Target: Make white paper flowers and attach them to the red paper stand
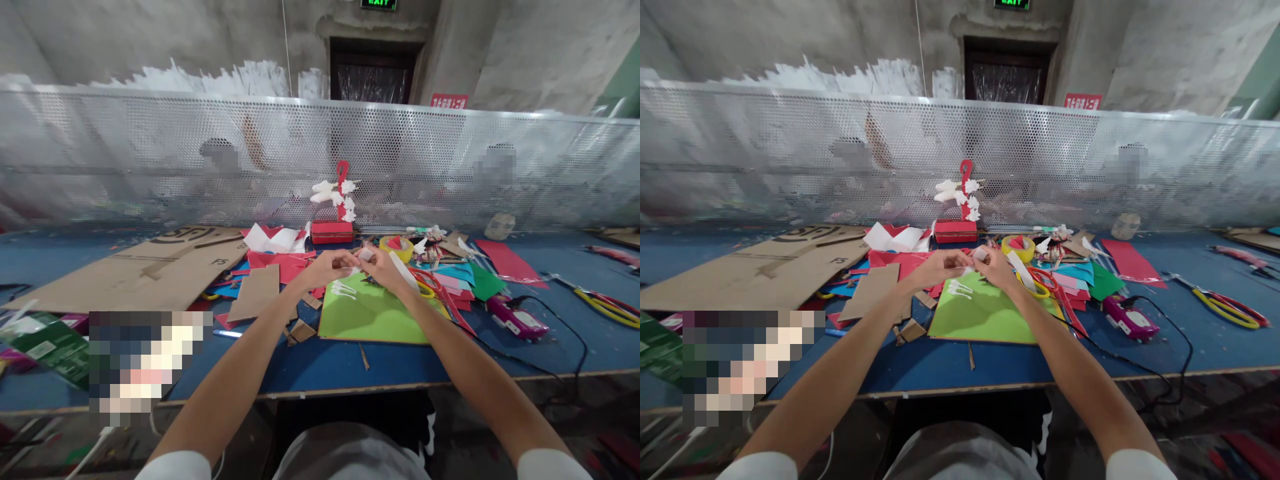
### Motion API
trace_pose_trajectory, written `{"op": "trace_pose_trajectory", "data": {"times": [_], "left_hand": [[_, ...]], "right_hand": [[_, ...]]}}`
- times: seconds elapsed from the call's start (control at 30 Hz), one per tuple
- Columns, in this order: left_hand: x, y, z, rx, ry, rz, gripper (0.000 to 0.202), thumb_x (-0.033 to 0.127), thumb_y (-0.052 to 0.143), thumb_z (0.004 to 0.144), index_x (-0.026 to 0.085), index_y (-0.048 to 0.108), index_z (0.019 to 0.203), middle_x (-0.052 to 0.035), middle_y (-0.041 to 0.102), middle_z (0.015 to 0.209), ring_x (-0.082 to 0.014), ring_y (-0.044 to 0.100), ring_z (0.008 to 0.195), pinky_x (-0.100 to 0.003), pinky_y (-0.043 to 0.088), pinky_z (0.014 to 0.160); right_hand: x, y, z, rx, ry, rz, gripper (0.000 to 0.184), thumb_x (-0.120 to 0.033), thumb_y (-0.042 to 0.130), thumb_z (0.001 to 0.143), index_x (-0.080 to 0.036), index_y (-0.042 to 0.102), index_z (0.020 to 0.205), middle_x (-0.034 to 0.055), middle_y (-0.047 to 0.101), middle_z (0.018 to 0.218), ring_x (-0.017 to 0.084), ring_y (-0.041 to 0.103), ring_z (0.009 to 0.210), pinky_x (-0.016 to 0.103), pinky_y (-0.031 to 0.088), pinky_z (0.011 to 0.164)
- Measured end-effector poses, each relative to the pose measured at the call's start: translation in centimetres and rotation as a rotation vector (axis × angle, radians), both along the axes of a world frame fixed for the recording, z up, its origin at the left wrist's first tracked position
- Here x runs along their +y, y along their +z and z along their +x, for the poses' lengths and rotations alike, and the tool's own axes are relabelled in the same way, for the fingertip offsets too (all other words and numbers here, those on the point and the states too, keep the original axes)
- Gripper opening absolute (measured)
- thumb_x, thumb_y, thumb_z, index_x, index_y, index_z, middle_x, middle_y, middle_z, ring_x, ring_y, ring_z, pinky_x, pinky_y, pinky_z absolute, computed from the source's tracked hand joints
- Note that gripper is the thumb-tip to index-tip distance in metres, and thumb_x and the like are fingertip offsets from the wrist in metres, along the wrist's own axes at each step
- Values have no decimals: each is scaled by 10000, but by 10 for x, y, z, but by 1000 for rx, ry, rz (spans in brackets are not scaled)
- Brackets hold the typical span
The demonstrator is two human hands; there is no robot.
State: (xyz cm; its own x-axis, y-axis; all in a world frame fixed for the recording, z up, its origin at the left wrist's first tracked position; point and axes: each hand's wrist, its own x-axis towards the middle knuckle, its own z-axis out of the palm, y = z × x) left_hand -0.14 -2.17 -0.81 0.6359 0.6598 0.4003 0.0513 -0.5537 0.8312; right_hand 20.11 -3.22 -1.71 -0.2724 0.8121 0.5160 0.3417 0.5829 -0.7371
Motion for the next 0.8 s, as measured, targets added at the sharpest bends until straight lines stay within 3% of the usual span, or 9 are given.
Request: {"op": "trace_pose_trajectory", "data": {"times": [0.27, 0.43, 0.57, 0.67, 0.8], "left_hand": [[-1, -1, 1, 57, 131, 64, 165, 247, 644, 791, 144, 702, 906, -39, 654, 840, -98, 536, 667, -228, 408, 622], [1, 1, 2, -5, 180, 17, 146, 203, 641, 767, 150, 669, 900, -41, 674, 885, -119, 596, 742, -243, 449, 691], [6, 1, 0, -120, 207, -39, 151, 238, 666, 753, 145, 624, 864, -26, 655, 822, -121, 599, 734, -246, 458, 697], [7, 0, 0, -175, 214, -83, 169, 269, 669, 763, 145, 597, 852, -17, 641, 785, -113, 591, 703, -237, 454, 672], [5, 1, 1, -183, 259, -78, 203, 242, 665, 757, 153, 592, 924, -17, 647, 816, -113, 593, 712, -225, 446, 650]], "right_hand": [[-4, 1, -2, -8, 30, -65, 176, -329, 589, 836, -210, 638, 956, 5, 619, 707, 144, 563, 583, 253, 467, 512], [2, -3, -5, 73, 74, -35, 227, -238, 642, 778, -211, 614, 1001, 48, 675, 988, 179, 643, 901, 315, 525, 804], [-2, -1, -8, 114, 107, -49, 224, -265, 614, 821, -204, 603, 1036, 71, 666, 1081, 187, 636, 1013, 346, 501, 903], [-6, 0, -10, 115, 132, -90, 254, -301, 626, 829, -203, 598, 1061, 79, 680, 1081, 195, 648, 1002, 349, 505, 883], [-5, -3, -14, 115, 159, -150, 318, -307, 689, 775, -199, 575, 1052, 55, 703, 925, 191, 671, 831, 333, 525, 768]]}}
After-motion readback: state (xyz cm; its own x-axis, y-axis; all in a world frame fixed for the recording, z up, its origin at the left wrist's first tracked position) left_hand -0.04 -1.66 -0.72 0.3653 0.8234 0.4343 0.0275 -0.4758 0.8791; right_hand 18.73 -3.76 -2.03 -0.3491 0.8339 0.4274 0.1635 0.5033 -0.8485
